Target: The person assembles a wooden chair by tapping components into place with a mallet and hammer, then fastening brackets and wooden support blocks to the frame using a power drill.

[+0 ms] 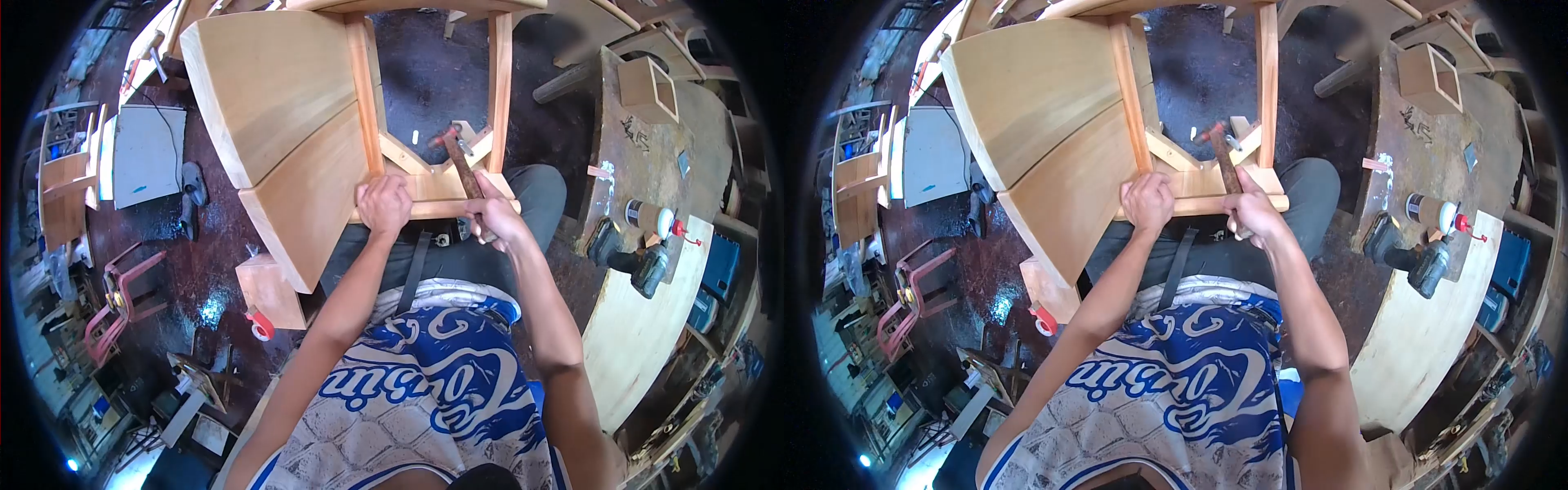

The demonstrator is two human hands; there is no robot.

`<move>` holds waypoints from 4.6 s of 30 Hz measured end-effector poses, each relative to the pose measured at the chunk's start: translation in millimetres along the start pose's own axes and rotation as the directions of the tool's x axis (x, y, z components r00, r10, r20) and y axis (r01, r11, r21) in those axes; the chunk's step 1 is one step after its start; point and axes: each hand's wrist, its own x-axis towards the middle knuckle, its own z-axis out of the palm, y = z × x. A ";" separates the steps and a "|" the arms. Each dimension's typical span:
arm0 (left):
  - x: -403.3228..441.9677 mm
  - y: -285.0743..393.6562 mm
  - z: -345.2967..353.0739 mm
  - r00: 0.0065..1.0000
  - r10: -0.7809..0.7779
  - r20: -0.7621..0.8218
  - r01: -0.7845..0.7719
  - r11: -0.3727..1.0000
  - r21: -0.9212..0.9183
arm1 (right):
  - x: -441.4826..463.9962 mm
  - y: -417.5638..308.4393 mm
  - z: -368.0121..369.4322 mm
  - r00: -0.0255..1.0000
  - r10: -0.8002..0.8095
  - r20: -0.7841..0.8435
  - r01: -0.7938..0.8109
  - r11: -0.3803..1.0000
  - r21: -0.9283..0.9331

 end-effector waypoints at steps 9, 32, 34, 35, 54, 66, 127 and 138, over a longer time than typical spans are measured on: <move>19.7 -3.1 6.4 0.939 0.037 0.343 -0.088 0.987 0.133 | -69.4 -4.7 -7.4 0.981 -0.173 -0.083 0.169 0.984 -0.056; 62.0 3.9 41.2 0.851 0.245 0.466 -0.368 0.909 0.194 | -35.8 31.7 -220.6 0.149 -0.467 -0.871 0.125 0.883 -0.452; 63.7 3.8 40.2 0.853 0.224 0.471 -0.347 0.918 0.193 | -36.7 37.8 -219.5 0.119 -0.464 -0.878 0.129 0.884 -0.449; 64.2 3.1 41.9 0.851 0.230 0.472 -0.352 0.917 0.189 | -39.2 44.4 -217.8 0.086 -0.508 -0.857 0.183 0.854 -0.488; 61.9 -2.2 39.4 0.835 0.312 0.453 -0.432 0.882 0.189 | -125.5 68.6 -142.9 -0.036 -0.737 -0.675 0.356 0.622 -0.698; 64.8 -3.7 42.5 0.820 0.300 0.488 -0.435 0.880 0.191 | -180.8 172.5 -298.1 -0.081 -0.444 -0.893 0.443 0.786 -0.431; 62.9 -1.9 44.6 0.887 0.229 0.402 -0.294 0.950 0.107 | -136.8 -141.4 -436.8 0.721 -0.493 -0.487 0.186 0.815 -0.549; 61.9 -3.6 42.0 0.873 0.229 0.430 -0.304 0.946 0.115 | -144.0 -106.5 -409.2 0.604 -0.444 -0.662 0.115 0.870 -0.479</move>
